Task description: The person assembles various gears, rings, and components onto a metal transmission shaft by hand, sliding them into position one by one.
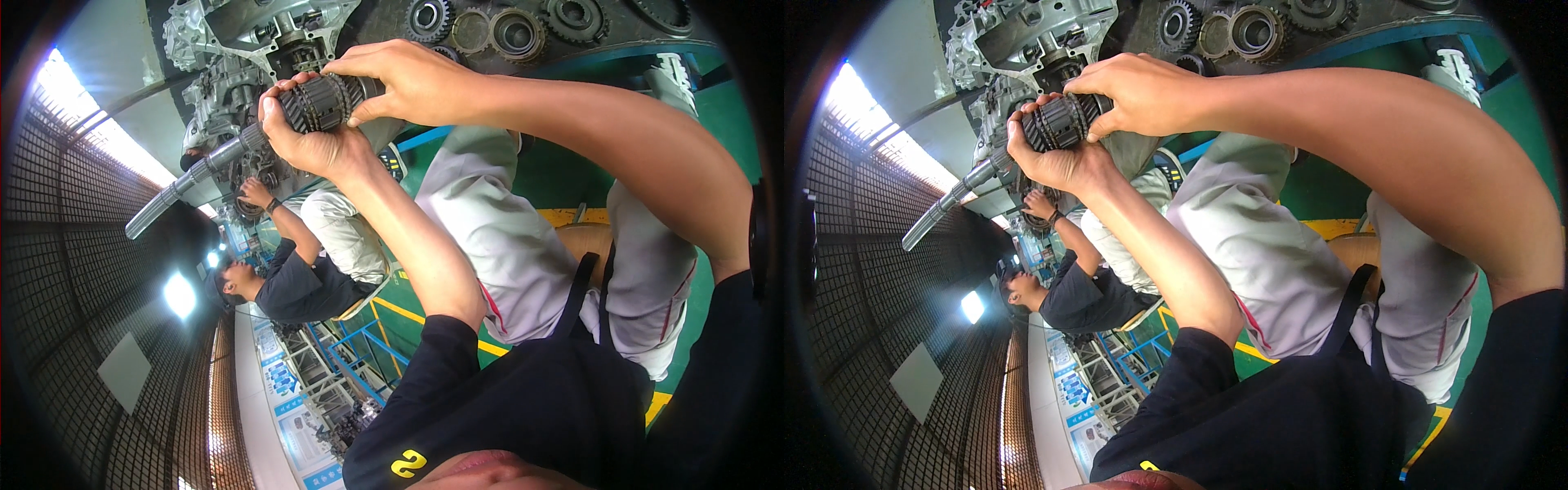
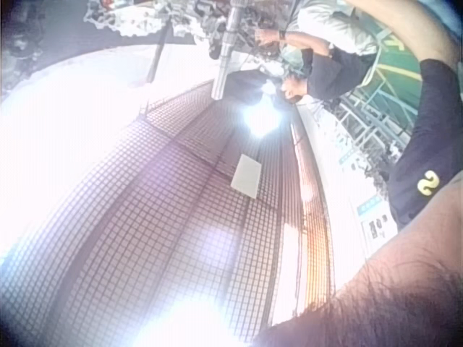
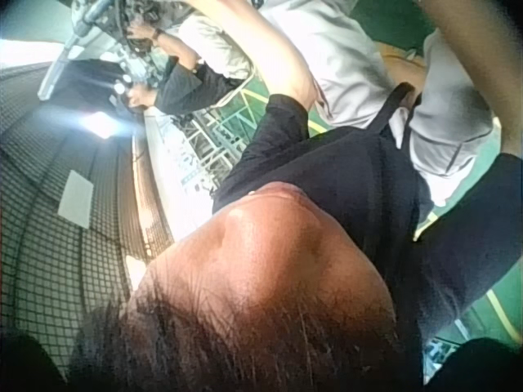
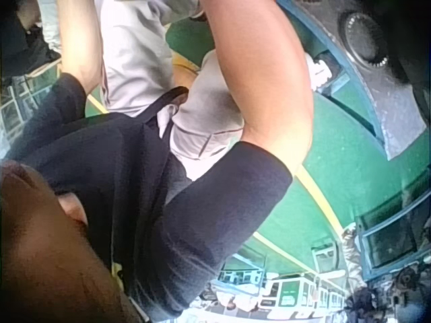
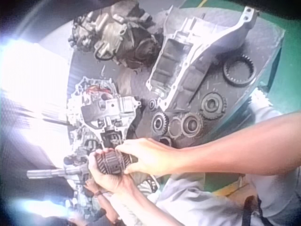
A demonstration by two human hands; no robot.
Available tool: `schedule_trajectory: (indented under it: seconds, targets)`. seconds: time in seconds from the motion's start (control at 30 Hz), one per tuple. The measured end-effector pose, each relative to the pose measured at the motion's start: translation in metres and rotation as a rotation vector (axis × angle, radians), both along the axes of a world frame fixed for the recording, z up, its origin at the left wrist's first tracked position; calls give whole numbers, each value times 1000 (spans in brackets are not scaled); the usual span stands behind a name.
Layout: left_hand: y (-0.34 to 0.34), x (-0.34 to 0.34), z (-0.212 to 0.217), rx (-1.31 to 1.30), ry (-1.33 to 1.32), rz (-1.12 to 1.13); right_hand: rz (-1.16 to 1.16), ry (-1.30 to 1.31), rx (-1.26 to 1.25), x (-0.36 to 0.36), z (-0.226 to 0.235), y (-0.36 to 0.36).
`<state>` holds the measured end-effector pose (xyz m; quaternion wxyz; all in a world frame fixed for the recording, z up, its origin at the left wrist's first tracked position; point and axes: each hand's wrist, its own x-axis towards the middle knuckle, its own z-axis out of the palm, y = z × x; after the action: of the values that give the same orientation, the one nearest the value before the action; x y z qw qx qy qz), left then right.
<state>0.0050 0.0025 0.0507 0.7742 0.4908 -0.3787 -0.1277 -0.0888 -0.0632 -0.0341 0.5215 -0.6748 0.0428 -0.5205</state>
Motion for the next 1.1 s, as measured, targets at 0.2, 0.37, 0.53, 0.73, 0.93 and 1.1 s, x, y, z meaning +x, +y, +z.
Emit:
schedule_trajectory:
  seconds: [0.2,0.37,0.53,0.73,0.93,1.1]
  targets:
    - [3,0,-5,51,-92,20,22,-1,18,3,-3,3]
    - [3,-3,-7,72,-159,47,12,-1,11,1,-4,4]
    - [2,-6,-12,83,-155,3,21,150,-12,-11,2,5]
    - [-10,-7,-16,21,-170,-23,-72,224,-158,-20,7,0]
    - [-19,-5,-17,-21,-136,-156,-125,222,-241,-38,12,-11]
    - [-36,9,-15,-22,-39,-291,-28,324,-211,-51,33,-23]
